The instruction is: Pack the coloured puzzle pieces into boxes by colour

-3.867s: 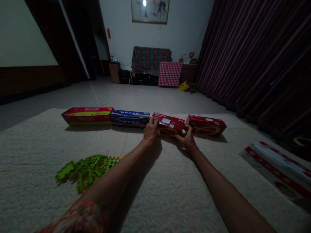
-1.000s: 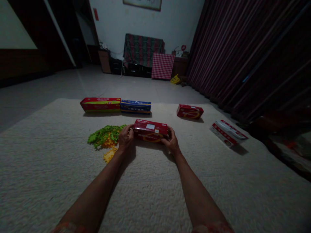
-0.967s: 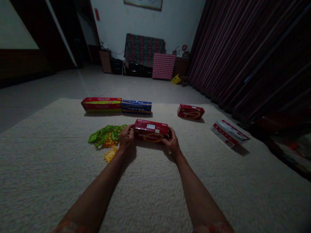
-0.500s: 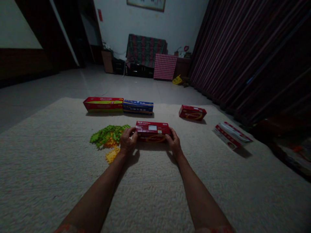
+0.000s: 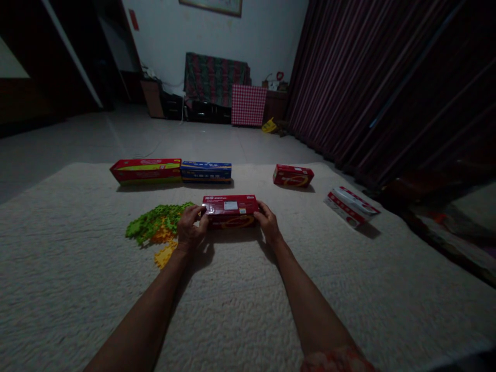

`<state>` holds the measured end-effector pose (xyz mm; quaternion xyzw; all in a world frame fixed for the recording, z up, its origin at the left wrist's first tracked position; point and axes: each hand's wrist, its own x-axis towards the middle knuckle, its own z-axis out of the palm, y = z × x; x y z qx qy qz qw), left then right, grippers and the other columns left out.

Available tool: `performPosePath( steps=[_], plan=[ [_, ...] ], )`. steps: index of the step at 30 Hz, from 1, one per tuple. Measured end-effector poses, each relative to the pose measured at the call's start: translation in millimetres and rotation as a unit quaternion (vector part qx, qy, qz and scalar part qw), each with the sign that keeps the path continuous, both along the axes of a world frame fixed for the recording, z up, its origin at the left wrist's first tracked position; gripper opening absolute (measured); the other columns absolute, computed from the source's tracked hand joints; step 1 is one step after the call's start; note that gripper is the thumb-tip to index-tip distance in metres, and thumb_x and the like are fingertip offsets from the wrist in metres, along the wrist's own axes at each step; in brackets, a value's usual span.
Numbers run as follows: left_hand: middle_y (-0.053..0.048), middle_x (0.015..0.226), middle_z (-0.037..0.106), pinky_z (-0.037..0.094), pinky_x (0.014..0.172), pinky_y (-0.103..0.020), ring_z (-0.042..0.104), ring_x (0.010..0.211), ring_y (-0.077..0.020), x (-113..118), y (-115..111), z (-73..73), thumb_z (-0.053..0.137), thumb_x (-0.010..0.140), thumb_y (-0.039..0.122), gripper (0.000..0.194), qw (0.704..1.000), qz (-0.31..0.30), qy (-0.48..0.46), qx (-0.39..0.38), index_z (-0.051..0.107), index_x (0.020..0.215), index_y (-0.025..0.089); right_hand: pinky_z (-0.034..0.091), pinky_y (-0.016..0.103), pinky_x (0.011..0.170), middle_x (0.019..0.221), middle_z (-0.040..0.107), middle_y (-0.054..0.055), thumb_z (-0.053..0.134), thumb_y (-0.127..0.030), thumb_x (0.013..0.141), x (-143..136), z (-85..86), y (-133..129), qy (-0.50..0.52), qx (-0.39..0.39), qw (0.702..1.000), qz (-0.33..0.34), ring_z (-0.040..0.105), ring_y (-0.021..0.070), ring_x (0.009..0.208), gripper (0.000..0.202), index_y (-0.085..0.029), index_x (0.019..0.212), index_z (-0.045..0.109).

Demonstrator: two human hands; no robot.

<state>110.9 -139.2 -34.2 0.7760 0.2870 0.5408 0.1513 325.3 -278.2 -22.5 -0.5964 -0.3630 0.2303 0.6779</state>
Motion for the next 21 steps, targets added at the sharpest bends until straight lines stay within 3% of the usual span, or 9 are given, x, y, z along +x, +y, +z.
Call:
performPosePath(
  steps=[11, 16, 21],
  plan=[
    [-0.008, 0.09, 0.067, 0.055, 0.066, -0.032, 0.061, 0.069, -0.0184, -7, -2, 9.4, 0.058, 0.083, 0.034, 0.024, 0.999, -0.003, 0.038, -0.028, 0.072, 0.095, 0.019, 0.053, 0.042, 0.099, 0.123, 0.072, 0.008, 0.061, -0.035, 0.07, 6, 5.9, -3, 0.01, -0.044, 0.998, 0.042, 0.065, 0.0281, 0.113, 0.056, -0.02, 0.124, 0.063],
    [-0.011, 0.101, 0.068, 0.055, 0.089, -0.041, 0.065, 0.097, -0.0261, -11, 6, 23.3, 0.062, 0.081, 0.033, 0.023, 0.993, -0.028, 0.111, -0.002, 0.073, 0.098, 0.02, 0.055, 0.045, 0.095, 0.132, 0.066, 0.012, 0.064, -0.037, 0.068, 9, -0.3, 4, -0.031, -0.065, 0.997, -0.018, 0.062, 0.0296, 0.118, 0.066, -0.021, 0.132, 0.058],
    [-0.011, 0.121, 0.068, 0.05, 0.102, -0.048, 0.062, 0.115, -0.0304, -15, 17, 40.6, 0.068, 0.078, 0.028, 0.025, 0.974, -0.089, 0.207, 0.0, 0.074, 0.101, 0.022, 0.051, 0.046, 0.101, 0.147, 0.054, 0.012, 0.062, -0.03, 0.069, 17, 2.7, 4, -0.147, -0.047, 0.988, -0.002, 0.05, 0.0297, 0.136, 0.05, -0.022, 0.118, 0.068]
  ],
)
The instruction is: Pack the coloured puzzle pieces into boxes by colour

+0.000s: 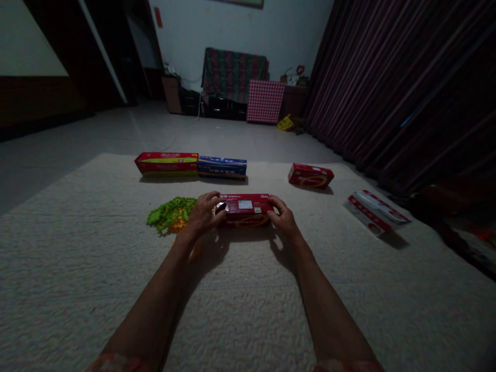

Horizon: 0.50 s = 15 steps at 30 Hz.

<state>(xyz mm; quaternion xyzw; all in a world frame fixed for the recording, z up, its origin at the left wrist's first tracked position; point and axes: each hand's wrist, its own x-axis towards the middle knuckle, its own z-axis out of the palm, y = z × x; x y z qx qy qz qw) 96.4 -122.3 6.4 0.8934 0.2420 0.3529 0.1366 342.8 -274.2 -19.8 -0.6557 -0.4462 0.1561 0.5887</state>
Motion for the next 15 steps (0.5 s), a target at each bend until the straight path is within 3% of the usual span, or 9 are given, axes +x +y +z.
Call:
performPosePath(
  steps=[5, 8, 12, 15],
  plan=[
    [-0.009, 0.113, 0.07, 0.054, 0.091, -0.039, 0.067, 0.103, -0.0275, 2, 7, 25.7, 0.07, 0.077, 0.027, 0.015, 0.99, -0.079, 0.114, -0.034, 0.074, 0.092, 0.024, 0.037, 0.054, 0.115, 0.151, 0.052, 0.009, 0.071, -0.023, 0.064, 25, 28.0, 5, -0.096, -0.077, 0.987, 0.107, 0.043, 0.0327, 0.143, 0.05, -0.024, 0.114, 0.072],
    [-0.009, 0.104, 0.07, 0.054, 0.081, -0.034, 0.067, 0.091, -0.0262, 8, 11, 43.8, 0.074, 0.073, 0.028, 0.014, 0.977, -0.112, 0.174, -0.04, 0.073, 0.086, 0.023, 0.036, 0.056, 0.115, 0.145, 0.057, 0.011, 0.079, -0.021, 0.058, 38, 49.9, 17, -0.161, -0.139, 0.962, 0.171, 0.049, 0.0357, 0.137, 0.054, -0.024, 0.111, 0.073],
    [-0.007, 0.093, 0.069, 0.049, 0.066, -0.029, 0.064, 0.075, -0.0216, 19, 17, 59.0, 0.075, 0.066, 0.026, 0.013, 0.962, -0.134, 0.236, -0.038, 0.07, 0.078, 0.023, 0.053, 0.045, 0.094, 0.114, 0.072, 0.008, 0.082, -0.021, 0.058, 40, 72.8, 32, -0.249, -0.211, 0.916, 0.231, 0.065, 0.0311, 0.107, 0.046, -0.025, 0.103, 0.072],
    [-0.005, 0.087, 0.069, 0.046, 0.061, -0.027, 0.062, 0.069, -0.0193, 24, 20, 62.9, 0.073, 0.065, 0.024, 0.011, 0.956, -0.136, 0.258, -0.031, 0.068, 0.074, 0.022, 0.053, 0.034, 0.074, 0.096, 0.073, 0.005, 0.079, -0.02, 0.06, 32, 84.6, 38, -0.302, -0.244, 0.887, 0.252, 0.065, 0.0241, 0.086, 0.034, -0.023, 0.093, 0.07]
  ],
)
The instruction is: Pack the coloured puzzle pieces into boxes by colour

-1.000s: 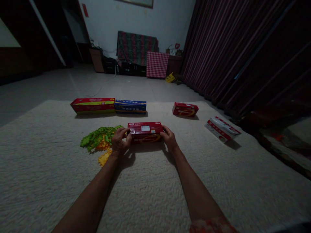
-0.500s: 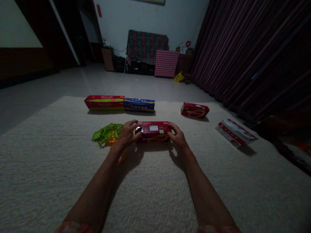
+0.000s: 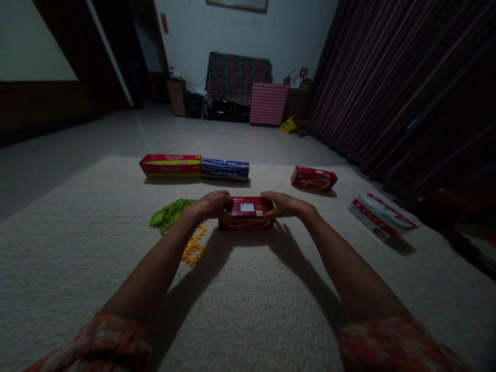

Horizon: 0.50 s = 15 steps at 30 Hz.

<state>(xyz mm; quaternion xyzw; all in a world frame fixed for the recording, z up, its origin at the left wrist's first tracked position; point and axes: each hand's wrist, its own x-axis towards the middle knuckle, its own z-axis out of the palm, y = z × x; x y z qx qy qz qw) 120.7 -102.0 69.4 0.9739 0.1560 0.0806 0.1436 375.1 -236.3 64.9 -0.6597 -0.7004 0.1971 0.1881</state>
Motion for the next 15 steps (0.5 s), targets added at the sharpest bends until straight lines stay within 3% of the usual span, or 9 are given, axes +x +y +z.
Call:
performPosePath(
  steps=[5, 15],
  plan=[
    [-0.005, 0.086, 0.07, 0.044, 0.06, -0.026, 0.061, 0.07, -0.0185, 1, 2, -0.2, 0.071, 0.07, 0.025, 0.009, 1.0, -0.014, 0.021, 0.011, 0.067, 0.077, 0.022, 0.046, 0.03, 0.061, 0.089, 0.071, 0.006, 0.075, -0.019, 0.062, -12, 12.5, 1, -0.052, -0.031, 0.998, 0.009, 0.06, 0.0197, 0.072, 0.025, -0.021, 0.086, 0.066],
    [-0.005, 0.087, 0.067, 0.046, 0.064, -0.028, 0.062, 0.07, -0.0182, -8, 4, -10.1, 0.066, 0.08, 0.031, 0.009, 0.998, -0.046, -0.048, -0.002, 0.066, 0.083, 0.023, 0.041, 0.029, 0.064, 0.091, 0.067, 0.006, 0.065, -0.022, 0.076, -16, 5.6, -13, -0.093, 0.062, 0.993, 0.044, 0.054, 0.0172, 0.072, 0.017, -0.02, 0.092, 0.061]
  ],
)
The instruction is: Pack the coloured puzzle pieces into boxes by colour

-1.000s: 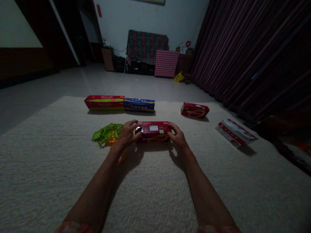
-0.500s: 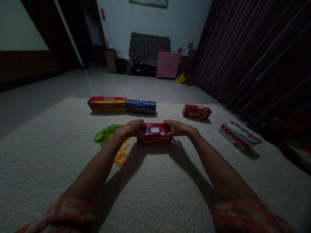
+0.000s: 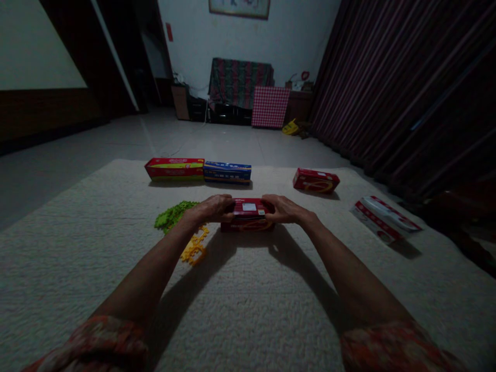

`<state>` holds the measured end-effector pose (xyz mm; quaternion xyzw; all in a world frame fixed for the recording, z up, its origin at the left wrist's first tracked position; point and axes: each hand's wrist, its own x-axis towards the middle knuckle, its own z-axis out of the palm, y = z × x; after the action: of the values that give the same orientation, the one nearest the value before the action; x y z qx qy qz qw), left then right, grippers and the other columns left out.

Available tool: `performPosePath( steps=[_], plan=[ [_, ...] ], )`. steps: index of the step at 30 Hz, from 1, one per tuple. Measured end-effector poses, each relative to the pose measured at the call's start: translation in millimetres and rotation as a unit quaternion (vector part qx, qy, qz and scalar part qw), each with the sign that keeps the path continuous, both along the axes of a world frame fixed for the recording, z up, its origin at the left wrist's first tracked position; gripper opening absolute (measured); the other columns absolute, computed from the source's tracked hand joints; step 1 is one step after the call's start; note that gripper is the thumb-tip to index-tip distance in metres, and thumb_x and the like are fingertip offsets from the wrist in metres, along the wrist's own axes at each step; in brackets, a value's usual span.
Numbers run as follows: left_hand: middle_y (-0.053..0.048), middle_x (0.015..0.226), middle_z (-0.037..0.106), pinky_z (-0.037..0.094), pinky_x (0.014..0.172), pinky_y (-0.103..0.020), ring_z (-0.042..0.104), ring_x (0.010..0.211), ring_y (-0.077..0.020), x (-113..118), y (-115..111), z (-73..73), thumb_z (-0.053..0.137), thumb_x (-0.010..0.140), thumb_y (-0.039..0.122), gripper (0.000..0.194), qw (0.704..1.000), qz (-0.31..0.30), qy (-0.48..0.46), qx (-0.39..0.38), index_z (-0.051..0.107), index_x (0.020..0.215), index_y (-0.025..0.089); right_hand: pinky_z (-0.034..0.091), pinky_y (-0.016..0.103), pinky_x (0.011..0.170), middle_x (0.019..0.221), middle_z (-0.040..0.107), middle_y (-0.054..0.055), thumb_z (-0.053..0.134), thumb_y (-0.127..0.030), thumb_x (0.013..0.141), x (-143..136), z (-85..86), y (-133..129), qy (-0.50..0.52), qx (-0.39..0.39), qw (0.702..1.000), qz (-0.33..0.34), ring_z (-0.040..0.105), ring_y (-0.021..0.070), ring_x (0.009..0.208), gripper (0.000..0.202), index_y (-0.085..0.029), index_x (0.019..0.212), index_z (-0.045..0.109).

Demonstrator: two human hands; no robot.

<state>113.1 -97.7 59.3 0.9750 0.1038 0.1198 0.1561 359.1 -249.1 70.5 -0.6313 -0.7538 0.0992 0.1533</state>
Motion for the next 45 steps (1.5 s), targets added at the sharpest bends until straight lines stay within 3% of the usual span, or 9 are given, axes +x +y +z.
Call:
performPosePath(
  steps=[9, 15, 21, 26, 28, 30, 35, 41, 45],
  plan=[
    [-0.01, 0.099, 0.068, 0.048, 0.07, -0.03, 0.064, 0.081, -0.0219, -3, -1, -1.3, 0.061, 0.087, 0.035, 0.017, 0.999, 0.002, 0.024, 0.035, 0.067, 0.096, 0.022, 0.047, 0.032, 0.078, 0.103, 0.071, 0.007, 0.054, -0.022, 0.082, 1, -9.1, -6, 0.056, 0.046, 0.997, -0.007, 0.061, 0.02, 0.086, 0.03, -0.02, 0.108, 0.067],
    [-0.012, 0.113, 0.072, 0.053, 0.083, -0.034, 0.069, 0.098, -0.0271, -9, 6, -4.4, 0.067, 0.081, 0.037, 0.041, 0.999, 0.012, -0.035, -0.021, 0.067, 0.119, 0.022, 0.052, 0.04, 0.086, 0.106, 0.075, 0.01, 0.06, -0.033, 0.081, 10, -14.0, -5, 0.17, 0.068, 0.98, -0.074, 0.068, 0.0258, 0.094, 0.033, -0.019, 0.108, 0.072],
    [-0.012, 0.113, 0.075, 0.056, 0.074, -0.032, 0.072, 0.085, -0.0232, -2, 21, -19.6, 0.065, 0.081, 0.039, 0.065, 0.969, 0.125, -0.161, -0.14, 0.056, 0.14, 0.015, 0.054, 0.045, 0.087, 0.106, 0.074, 0.012, 0.067, -0.047, 0.078, 12, -32.6, 11, 0.329, 0.217, 0.9, -0.187, 0.07, 0.0268, 0.096, 0.05, -0.02, 0.119, 0.062],
    [-0.013, 0.108, 0.076, 0.055, 0.083, -0.031, 0.072, 0.093, -0.0238, 19, 26, -23.9, 0.059, 0.086, 0.03, 0.058, 0.93, 0.272, -0.208, -0.131, 0.056, 0.14, 0.009, 0.054, 0.038, 0.081, 0.097, 0.071, 0.008, 0.058, -0.043, 0.086, -15, -37.7, 3, 0.28, 0.453, 0.809, -0.251, 0.067, 0.0212, 0.088, 0.028, -0.02, 0.102, 0.063],
    [-0.013, 0.109, 0.076, 0.054, 0.085, -0.032, 0.072, 0.097, -0.025, 27, 26, -24.1, 0.058, 0.089, 0.032, 0.058, 0.913, 0.318, -0.214, -0.138, 0.053, 0.143, 0.01, 0.054, 0.035, 0.076, 0.085, 0.069, 0.004, 0.055, -0.038, 0.089, -30, -37.9, -4, 0.23, 0.48, 0.816, -0.227, 0.065, 0.0185, 0.077, 0.019, -0.021, 0.092, 0.064],
    [-0.012, 0.109, 0.077, 0.054, 0.088, -0.032, 0.072, 0.101, -0.0253, 33, 28, -24.6, 0.059, 0.09, 0.031, 0.061, 0.899, 0.354, -0.214, -0.143, 0.049, 0.147, 0.012, 0.054, 0.034, 0.075, 0.081, 0.069, 0.003, 0.052, -0.033, 0.091, -44, -39.6, -8, 0.19, 0.459, 0.848, -0.186, 0.065, 0.0185, 0.075, 0.016, -0.022, 0.089, 0.064],
    [-0.01, 0.111, 0.076, 0.052, 0.096, -0.034, 0.071, 0.106, -0.026, 37, 30, -28.2, 0.065, 0.086, 0.026, 0.066, 0.897, 0.401, -0.15, -0.112, 0.046, 0.148, 0.016, 0.05, 0.046, 0.097, 0.112, 0.073, 0.014, 0.051, -0.026, 0.088, -53, -56.3, -1, 0.104, 0.346, 0.917, -0.171, 0.066, 0.0276, 0.108, 0.025, -0.018, 0.105, 0.067],
    [-0.012, 0.148, 0.054, 0.044, 0.111, -0.039, 0.05, 0.136, -0.029, 32, 23, -27.5, 0.059, 0.089, 0.021, 0.036, 0.94, 0.318, -0.113, 0.042, 0.068, 0.124, 0.018, 0.044, 0.051, 0.107, 0.129, 0.067, 0.018, 0.05, -0.017, 0.084, -40, -74.7, 2, 0.074, 0.26, 0.944, -0.192, 0.058, 0.0301, 0.124, 0.034, -0.014, 0.113, 0.066],
    [-0.011, 0.116, 0.071, 0.047, 0.104, -0.032, 0.062, 0.117, -0.0238, 33, 20, -19.0, 0.046, 0.095, 0.018, 0.029, 0.972, 0.223, -0.015, 0.069, 0.075, 0.092, 0.018, 0.045, 0.052, 0.106, 0.127, 0.068, 0.018, 0.048, -0.012, 0.083, -37, -64.8, -2, 0.074, 0.258, 0.943, -0.196, 0.06, 0.0298, 0.122, 0.033, -0.015, 0.109, 0.068]
  ],
)
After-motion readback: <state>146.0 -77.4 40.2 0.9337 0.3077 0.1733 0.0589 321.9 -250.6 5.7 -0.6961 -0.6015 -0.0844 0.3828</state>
